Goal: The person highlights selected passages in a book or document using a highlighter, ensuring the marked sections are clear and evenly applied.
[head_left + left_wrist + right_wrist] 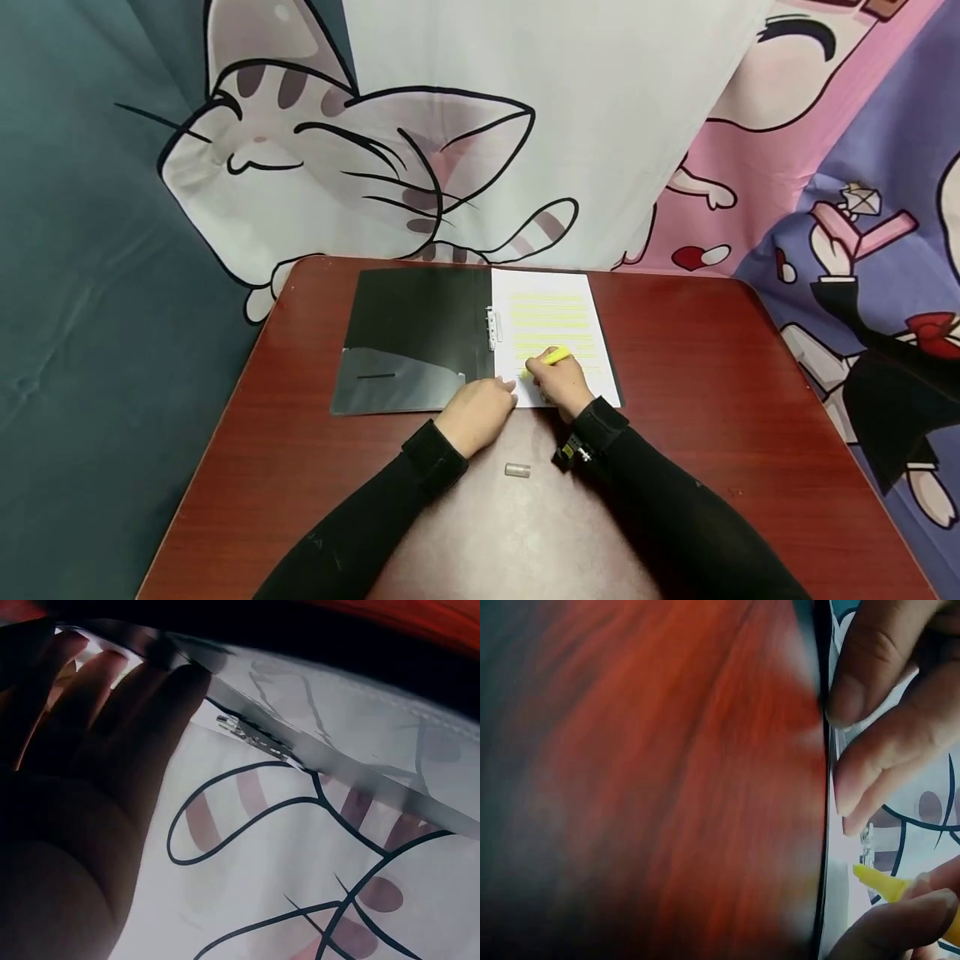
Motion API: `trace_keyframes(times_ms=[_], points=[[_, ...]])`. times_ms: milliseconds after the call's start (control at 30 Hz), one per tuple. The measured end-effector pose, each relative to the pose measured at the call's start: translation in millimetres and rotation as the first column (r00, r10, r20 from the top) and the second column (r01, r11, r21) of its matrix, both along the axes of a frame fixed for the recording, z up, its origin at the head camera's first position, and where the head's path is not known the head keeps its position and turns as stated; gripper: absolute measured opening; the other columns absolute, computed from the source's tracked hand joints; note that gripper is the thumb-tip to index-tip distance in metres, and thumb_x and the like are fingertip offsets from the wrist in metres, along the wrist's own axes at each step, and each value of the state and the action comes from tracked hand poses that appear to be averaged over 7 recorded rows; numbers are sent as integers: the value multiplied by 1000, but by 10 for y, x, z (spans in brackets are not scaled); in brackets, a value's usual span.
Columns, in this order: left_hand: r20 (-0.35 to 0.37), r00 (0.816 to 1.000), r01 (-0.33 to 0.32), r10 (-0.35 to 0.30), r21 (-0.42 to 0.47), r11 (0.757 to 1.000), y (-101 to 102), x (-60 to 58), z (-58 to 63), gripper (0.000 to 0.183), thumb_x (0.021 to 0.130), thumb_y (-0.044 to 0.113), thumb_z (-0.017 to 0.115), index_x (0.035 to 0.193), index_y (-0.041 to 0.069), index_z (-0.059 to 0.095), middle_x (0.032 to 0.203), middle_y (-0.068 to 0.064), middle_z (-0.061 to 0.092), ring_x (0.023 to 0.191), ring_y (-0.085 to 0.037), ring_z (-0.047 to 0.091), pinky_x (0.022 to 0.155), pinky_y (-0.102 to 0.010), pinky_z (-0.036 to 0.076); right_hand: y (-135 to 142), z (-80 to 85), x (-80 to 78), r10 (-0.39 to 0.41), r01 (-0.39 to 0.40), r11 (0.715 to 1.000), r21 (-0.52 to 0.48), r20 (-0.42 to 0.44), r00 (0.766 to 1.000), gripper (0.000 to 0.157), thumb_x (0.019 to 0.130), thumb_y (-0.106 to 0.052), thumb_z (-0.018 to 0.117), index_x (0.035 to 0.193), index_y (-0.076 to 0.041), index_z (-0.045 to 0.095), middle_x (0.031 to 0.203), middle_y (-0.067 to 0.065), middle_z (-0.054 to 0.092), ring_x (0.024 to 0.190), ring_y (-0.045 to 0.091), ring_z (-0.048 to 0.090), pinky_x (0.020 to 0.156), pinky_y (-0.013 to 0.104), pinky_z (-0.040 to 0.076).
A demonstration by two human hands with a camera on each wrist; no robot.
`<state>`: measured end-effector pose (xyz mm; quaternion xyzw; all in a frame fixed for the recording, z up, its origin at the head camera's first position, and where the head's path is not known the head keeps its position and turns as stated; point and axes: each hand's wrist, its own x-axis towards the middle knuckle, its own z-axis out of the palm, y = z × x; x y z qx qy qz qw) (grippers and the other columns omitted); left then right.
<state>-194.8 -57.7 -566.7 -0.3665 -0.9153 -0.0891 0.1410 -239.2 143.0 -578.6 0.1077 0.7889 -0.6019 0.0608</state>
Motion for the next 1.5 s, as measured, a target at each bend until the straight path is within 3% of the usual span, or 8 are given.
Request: trace_keyframes(times_ms=[67,167,233,367,467,733,900,1500], points=[[12,1000,5,-5,-17,1000,-5,32,107,18,106,15,74,97,12,89,118,3,89,98,-22,85,68,-44,66,-17,-1,-15,2,-2,1000,12,19,1000,14,92,-20,73,81,-17,66,62,-4,64,47,9,53,46,26,43],[30,999,22,-20,-64,998,-8,105,318,19,106,11,74,91,14,87,119,3,88,97,-22,85,71,-37,66,-72,139,29,11,-13,999,52,34,999,12,94,-19,71,85,-15,65,63,-4,65,49,9,54,48,26,42],[35,999,30,-27,-89,996,-4,124,372,22,107,10,73,90,15,86,119,4,88,96,-21,85,72,-36,66,-126,292,103,19,-21,996,87,21,1000,11,95,-17,70,87,-12,65,65,-2,65,52,10,54,49,27,42],[31,999,34,-31,-100,994,-11,121,382,24,107,10,73,88,17,85,118,4,88,92,-21,84,70,-37,65,-29,43,-31,28,-30,994,108,26,999,14,93,-23,71,81,-21,65,63,-6,67,51,9,56,48,26,44],[40,999,28,-24,-95,995,-29,115,375,24,107,10,73,87,17,85,116,4,88,90,-22,83,69,-37,65,-16,-53,-84,41,-43,992,123,22,999,16,94,-24,72,80,-21,65,64,-5,68,52,10,57,48,26,45],[48,999,27,-22,-108,994,-31,121,364,17,105,14,77,92,18,88,126,3,87,105,-21,85,73,-37,67,-156,311,117,92,-88,990,114,-33,995,11,94,-16,68,84,-12,64,66,-1,65,52,12,55,50,28,45],[50,999,22,-17,-98,995,-30,113,358,15,104,16,78,92,18,88,126,3,87,104,-22,85,70,-38,66,-154,333,133,108,-104,987,126,-28,994,12,95,-15,64,84,-13,61,66,-2,63,52,10,52,50,25,43],[111,994,4,7,-101,995,-23,107,374,15,105,17,78,92,17,87,129,2,86,99,-26,85,68,-41,66,-190,440,148,46,-51,986,159,32,998,18,99,-7,65,84,-13,58,67,-3,59,51,10,50,50,23,46]])
